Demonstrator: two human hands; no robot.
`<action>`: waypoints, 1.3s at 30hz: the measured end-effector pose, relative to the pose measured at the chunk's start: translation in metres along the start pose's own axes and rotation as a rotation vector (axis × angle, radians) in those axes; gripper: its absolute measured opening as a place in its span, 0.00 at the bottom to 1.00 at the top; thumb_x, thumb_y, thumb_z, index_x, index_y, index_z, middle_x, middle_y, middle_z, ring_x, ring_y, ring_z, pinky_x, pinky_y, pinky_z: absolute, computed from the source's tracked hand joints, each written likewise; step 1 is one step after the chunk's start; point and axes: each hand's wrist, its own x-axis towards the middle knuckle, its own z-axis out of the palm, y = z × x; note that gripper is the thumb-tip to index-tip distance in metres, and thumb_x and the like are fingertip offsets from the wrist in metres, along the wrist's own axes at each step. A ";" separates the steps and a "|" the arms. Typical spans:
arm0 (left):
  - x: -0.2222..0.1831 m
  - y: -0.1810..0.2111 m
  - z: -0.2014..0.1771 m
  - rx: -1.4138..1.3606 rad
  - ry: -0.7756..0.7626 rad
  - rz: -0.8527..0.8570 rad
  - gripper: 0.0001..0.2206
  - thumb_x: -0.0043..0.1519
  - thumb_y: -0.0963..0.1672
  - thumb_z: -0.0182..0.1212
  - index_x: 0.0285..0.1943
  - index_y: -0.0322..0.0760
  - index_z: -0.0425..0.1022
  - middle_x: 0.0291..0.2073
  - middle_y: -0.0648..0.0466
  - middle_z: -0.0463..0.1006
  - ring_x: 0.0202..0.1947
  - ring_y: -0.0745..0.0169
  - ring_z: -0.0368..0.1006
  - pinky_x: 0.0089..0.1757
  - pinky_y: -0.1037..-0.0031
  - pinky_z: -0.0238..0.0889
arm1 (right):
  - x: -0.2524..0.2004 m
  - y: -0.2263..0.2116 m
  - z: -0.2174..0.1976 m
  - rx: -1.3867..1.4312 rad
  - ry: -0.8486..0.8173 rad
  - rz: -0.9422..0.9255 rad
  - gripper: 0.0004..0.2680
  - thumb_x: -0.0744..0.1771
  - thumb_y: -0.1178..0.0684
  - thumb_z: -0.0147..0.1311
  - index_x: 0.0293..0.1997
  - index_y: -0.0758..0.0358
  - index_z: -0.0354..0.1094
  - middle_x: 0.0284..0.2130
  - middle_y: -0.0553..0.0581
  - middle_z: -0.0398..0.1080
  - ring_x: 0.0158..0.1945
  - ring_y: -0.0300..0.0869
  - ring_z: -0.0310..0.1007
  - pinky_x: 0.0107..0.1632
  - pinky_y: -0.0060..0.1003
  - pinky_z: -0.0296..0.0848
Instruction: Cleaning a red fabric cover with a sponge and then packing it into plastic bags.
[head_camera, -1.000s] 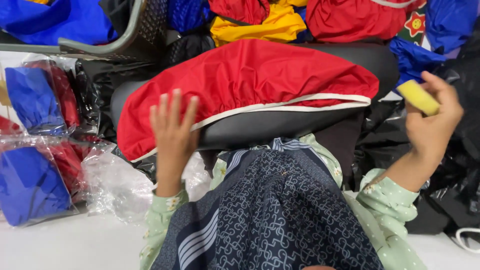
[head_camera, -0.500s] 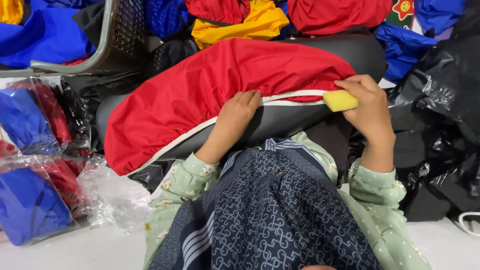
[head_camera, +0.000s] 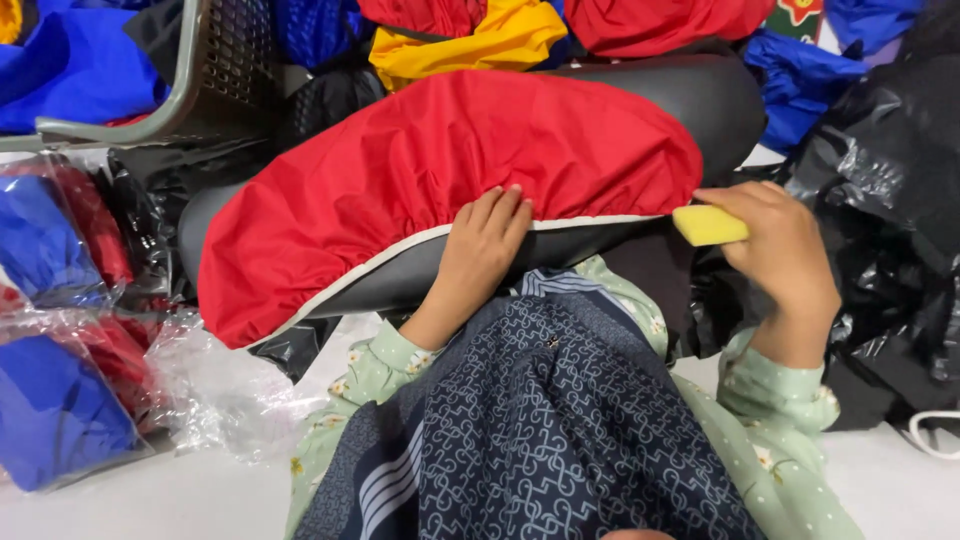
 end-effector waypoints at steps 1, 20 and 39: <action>0.008 0.001 -0.006 0.001 0.008 0.000 0.12 0.66 0.39 0.59 0.59 0.34 0.74 0.58 0.42 0.75 0.56 0.44 0.73 0.45 0.60 0.71 | -0.003 -0.005 -0.004 -0.007 0.004 -0.003 0.26 0.56 0.68 0.50 0.60 0.57 0.76 0.48 0.57 0.76 0.51 0.51 0.73 0.52 0.42 0.68; -0.002 0.051 0.098 0.046 0.304 0.190 0.09 0.66 0.39 0.52 0.47 0.32 0.78 0.44 0.38 0.78 0.46 0.36 0.78 0.48 0.52 0.73 | 0.058 -0.081 0.051 0.016 0.241 -0.209 0.12 0.68 0.46 0.62 0.49 0.66 0.75 0.29 0.65 0.75 0.33 0.62 0.76 0.36 0.53 0.73; 0.005 0.046 0.036 -0.067 -0.219 0.030 0.37 0.66 0.57 0.57 0.81 0.42 0.50 0.78 0.42 0.51 0.77 0.38 0.48 0.70 0.47 0.42 | 0.055 0.035 0.067 -0.532 0.614 0.205 0.15 0.72 0.29 0.69 0.45 0.46 0.76 0.27 0.48 0.69 0.32 0.48 0.76 0.36 0.39 0.72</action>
